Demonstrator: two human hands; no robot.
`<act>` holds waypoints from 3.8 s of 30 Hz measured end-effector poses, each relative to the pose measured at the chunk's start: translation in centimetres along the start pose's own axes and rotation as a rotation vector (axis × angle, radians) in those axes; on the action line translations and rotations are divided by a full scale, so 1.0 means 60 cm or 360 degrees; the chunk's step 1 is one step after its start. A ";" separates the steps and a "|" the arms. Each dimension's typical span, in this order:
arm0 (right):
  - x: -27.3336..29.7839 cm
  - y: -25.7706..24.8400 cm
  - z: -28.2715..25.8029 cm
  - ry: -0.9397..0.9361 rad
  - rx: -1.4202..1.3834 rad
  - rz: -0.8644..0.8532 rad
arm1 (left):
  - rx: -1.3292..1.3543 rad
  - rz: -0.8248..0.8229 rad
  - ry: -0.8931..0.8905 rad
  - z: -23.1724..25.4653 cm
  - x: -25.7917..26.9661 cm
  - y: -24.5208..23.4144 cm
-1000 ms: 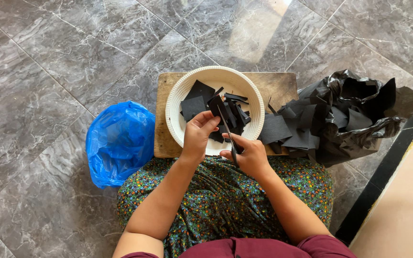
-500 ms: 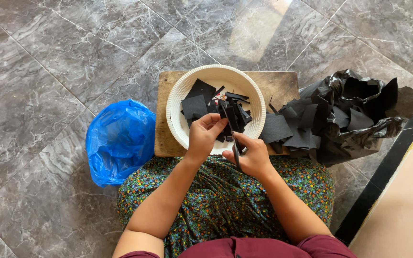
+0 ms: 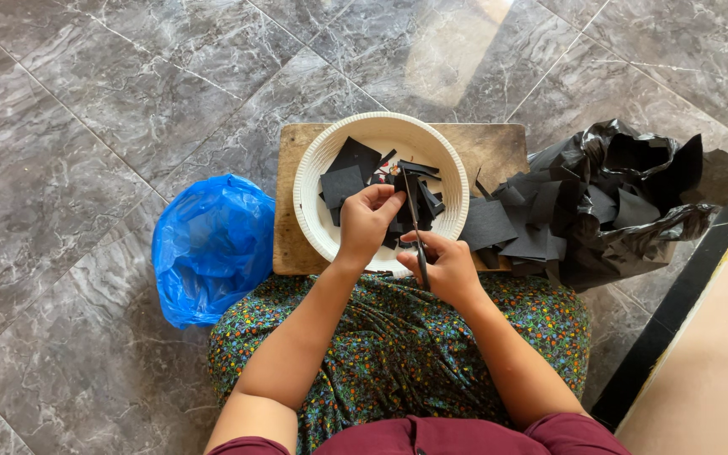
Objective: The person sits on the floor and uses scissors to cut small black rectangular pieces into thin strips. The cut strips are placed into a white bowl on a small wooden stool. The person handles the pieces one at a time, repeatedly cutting and dropping them into the bowl.
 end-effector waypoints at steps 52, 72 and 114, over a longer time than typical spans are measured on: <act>-0.029 -0.092 0.013 -0.0210 -0.0219 0.0120 | -0.0703 0.0159 0.0313 0.077 -0.131 -0.122; -0.025 -0.082 -0.001 -0.0148 -0.0007 0.0133 | -0.0926 0.0508 0.0461 0.026 -0.042 -0.148; -0.021 -0.084 -0.009 -0.0437 -0.0168 0.0267 | -0.0231 0.0403 0.0184 0.032 -0.104 -0.085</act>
Point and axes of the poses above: each hand's wrist, its own x-axis away from the middle knuckle, its own y-axis out of the palm, z = x × y, the point moved 7 cm from there along -x, towards the middle knuckle, and after that the axes turned 11 degrees about -x, right-handed, at the moved point
